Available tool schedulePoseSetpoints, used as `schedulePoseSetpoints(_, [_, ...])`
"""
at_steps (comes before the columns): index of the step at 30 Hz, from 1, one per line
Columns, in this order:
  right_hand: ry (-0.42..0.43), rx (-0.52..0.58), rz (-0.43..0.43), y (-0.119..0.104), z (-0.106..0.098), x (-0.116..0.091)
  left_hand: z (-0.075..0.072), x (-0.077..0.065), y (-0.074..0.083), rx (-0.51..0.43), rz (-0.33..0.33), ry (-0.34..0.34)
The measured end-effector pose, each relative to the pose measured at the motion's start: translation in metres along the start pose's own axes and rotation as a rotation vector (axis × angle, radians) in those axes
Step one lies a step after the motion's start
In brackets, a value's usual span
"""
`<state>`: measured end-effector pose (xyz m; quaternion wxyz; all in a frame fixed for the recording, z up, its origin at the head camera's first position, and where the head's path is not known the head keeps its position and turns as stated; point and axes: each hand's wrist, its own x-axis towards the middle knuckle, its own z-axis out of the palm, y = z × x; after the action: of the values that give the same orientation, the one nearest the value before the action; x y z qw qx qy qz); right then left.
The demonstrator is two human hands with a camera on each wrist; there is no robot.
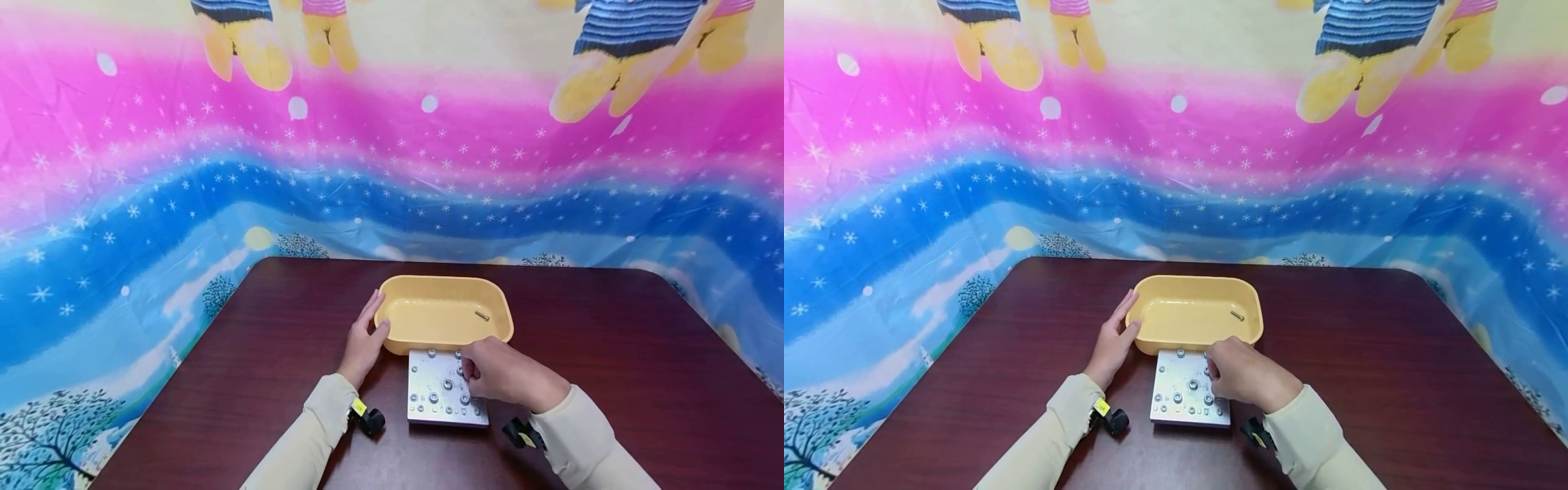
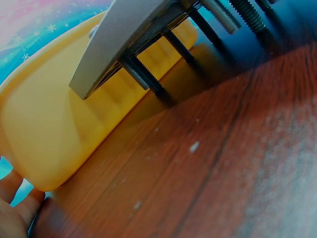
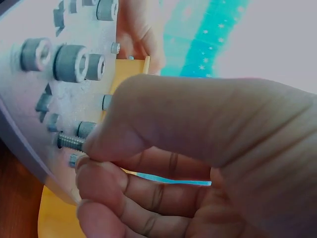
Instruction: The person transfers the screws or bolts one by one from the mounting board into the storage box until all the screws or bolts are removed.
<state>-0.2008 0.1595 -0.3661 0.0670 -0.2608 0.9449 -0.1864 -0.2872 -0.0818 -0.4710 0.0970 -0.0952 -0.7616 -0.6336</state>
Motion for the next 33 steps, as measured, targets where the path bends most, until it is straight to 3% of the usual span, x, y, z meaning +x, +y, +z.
schedulePoseSetpoints(4, [0.02,-0.001,-0.012,0.0,-0.002,-0.001,0.0,-0.001,0.005,-0.005,-0.005,-0.006])
schedulePoseSetpoints(12, [0.083,-0.002,-0.087,-0.002,-0.007,0.0,-0.006,-0.012,0.037,0.005,-0.016,-0.039])
schedulePoseSetpoints(21, [0.107,0.044,-0.101,-0.002,-0.012,0.0,-0.001,0.0,0.005,-0.001,0.004,-0.003])
schedulePoseSetpoints(27, [0.14,0.064,-0.095,0.003,-0.016,0.001,-0.001,0.001,0.003,-0.002,0.015,0.008])
schedulePoseSetpoints(33, [0.225,0.041,-0.114,0.012,-0.018,0.004,-0.001,0.0,0.004,0.004,0.026,0.003])
